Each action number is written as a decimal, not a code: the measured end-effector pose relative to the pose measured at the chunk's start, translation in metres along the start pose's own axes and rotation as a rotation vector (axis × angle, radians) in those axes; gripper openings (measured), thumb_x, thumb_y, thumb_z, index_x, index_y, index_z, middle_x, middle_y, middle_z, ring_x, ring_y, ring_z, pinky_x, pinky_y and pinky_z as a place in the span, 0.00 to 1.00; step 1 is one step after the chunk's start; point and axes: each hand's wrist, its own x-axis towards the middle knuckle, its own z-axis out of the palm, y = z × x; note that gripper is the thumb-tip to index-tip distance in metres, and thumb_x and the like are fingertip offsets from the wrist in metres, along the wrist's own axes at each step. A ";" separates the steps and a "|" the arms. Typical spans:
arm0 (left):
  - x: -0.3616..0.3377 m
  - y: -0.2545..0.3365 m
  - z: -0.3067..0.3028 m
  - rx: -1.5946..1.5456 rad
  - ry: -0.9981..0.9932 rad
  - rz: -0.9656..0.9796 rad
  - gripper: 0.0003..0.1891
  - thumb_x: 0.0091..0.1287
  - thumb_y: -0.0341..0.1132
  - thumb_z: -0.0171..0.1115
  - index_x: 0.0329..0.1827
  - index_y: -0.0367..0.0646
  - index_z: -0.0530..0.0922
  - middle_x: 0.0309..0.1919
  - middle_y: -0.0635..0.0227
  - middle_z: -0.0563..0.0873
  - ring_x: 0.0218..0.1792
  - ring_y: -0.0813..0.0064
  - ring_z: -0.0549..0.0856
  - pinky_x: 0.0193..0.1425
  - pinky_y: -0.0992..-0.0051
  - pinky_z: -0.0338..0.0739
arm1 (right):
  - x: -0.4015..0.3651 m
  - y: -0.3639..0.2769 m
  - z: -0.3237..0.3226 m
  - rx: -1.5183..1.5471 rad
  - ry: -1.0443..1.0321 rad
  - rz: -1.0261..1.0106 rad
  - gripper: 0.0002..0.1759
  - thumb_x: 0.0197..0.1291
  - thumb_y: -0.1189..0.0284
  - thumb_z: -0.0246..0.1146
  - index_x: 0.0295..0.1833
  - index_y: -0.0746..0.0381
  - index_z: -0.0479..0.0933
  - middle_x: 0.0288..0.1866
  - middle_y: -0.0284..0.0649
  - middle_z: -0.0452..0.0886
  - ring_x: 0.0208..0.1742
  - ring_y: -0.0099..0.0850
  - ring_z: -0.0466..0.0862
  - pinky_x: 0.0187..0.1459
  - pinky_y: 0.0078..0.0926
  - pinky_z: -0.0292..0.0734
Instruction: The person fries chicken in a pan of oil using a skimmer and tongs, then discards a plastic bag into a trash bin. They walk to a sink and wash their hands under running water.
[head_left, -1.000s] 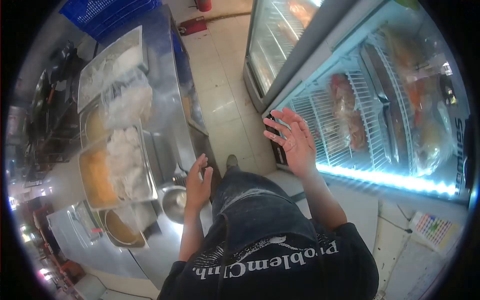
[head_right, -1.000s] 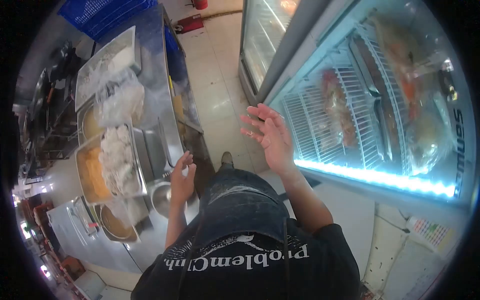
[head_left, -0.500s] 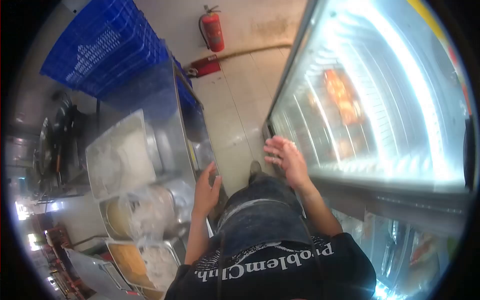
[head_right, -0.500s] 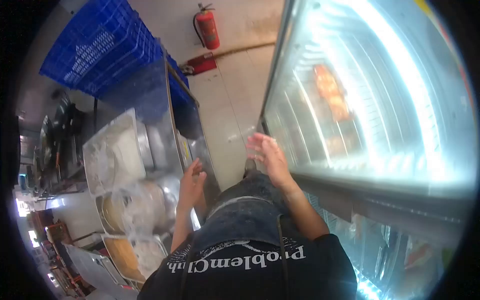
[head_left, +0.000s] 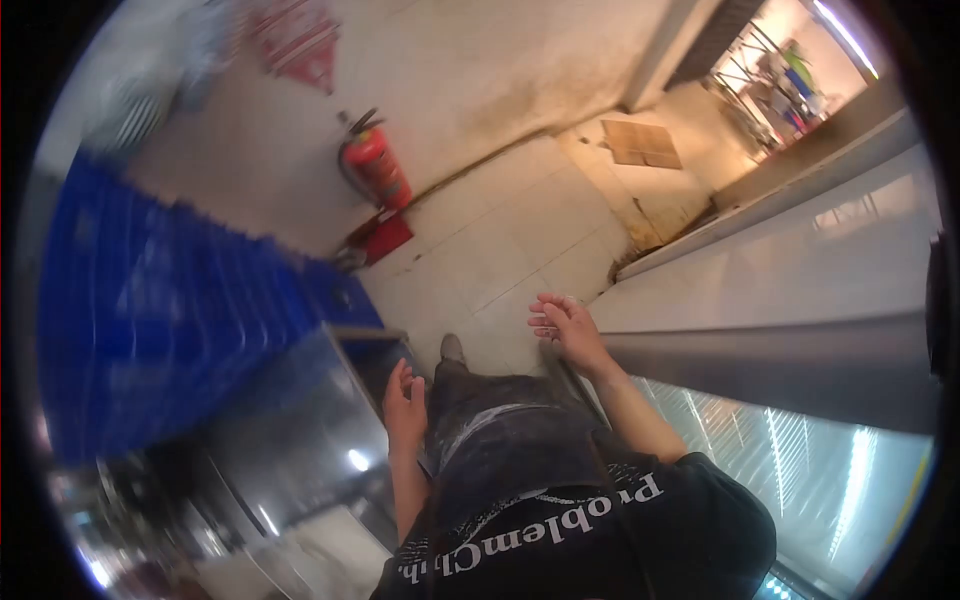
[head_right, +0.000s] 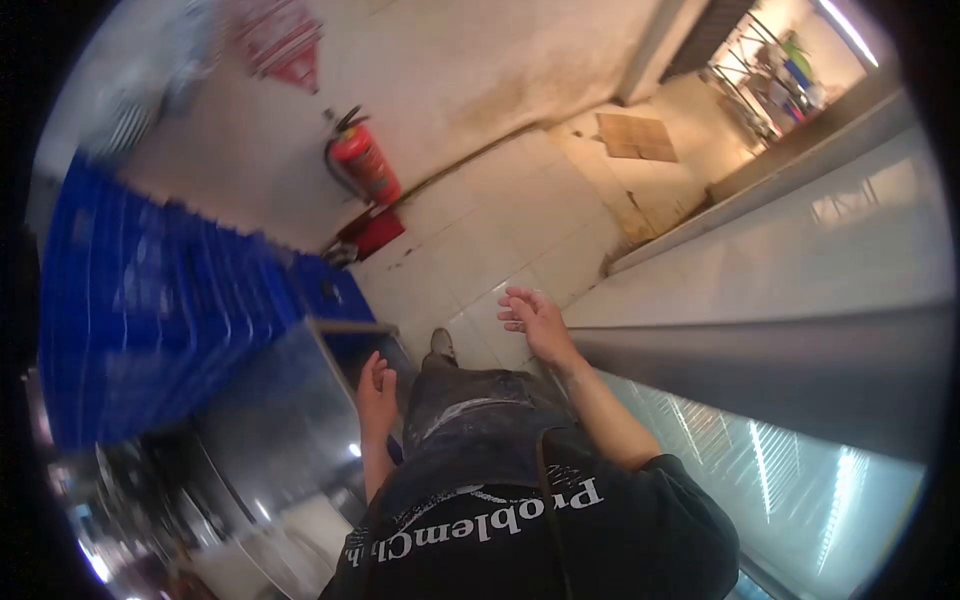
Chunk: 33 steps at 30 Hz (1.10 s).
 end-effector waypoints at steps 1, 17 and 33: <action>0.034 0.012 -0.002 0.010 -0.049 0.017 0.28 0.76 0.37 0.64 0.77 0.40 0.71 0.62 0.53 0.85 0.63 0.59 0.84 0.69 0.64 0.76 | 0.014 -0.014 0.004 0.064 0.118 0.016 0.26 0.79 0.63 0.58 0.72 0.69 0.69 0.64 0.47 0.81 0.57 0.34 0.85 0.58 0.34 0.82; 0.569 0.033 0.183 1.111 -0.922 0.005 0.19 0.77 0.40 0.53 0.63 0.40 0.82 0.55 0.57 0.87 0.55 0.58 0.86 0.56 0.59 0.81 | 0.222 -0.091 -0.235 0.450 1.200 -0.022 0.22 0.77 0.65 0.57 0.68 0.67 0.72 0.59 0.43 0.82 0.51 0.33 0.85 0.52 0.31 0.83; 0.884 0.310 0.582 1.512 -1.094 0.286 0.19 0.76 0.40 0.53 0.60 0.39 0.83 0.58 0.53 0.86 0.63 0.53 0.83 0.59 0.55 0.79 | 0.420 -0.090 -0.521 0.322 1.278 0.755 0.16 0.70 0.64 0.58 0.52 0.64 0.82 0.43 0.46 0.86 0.41 0.41 0.88 0.41 0.45 0.83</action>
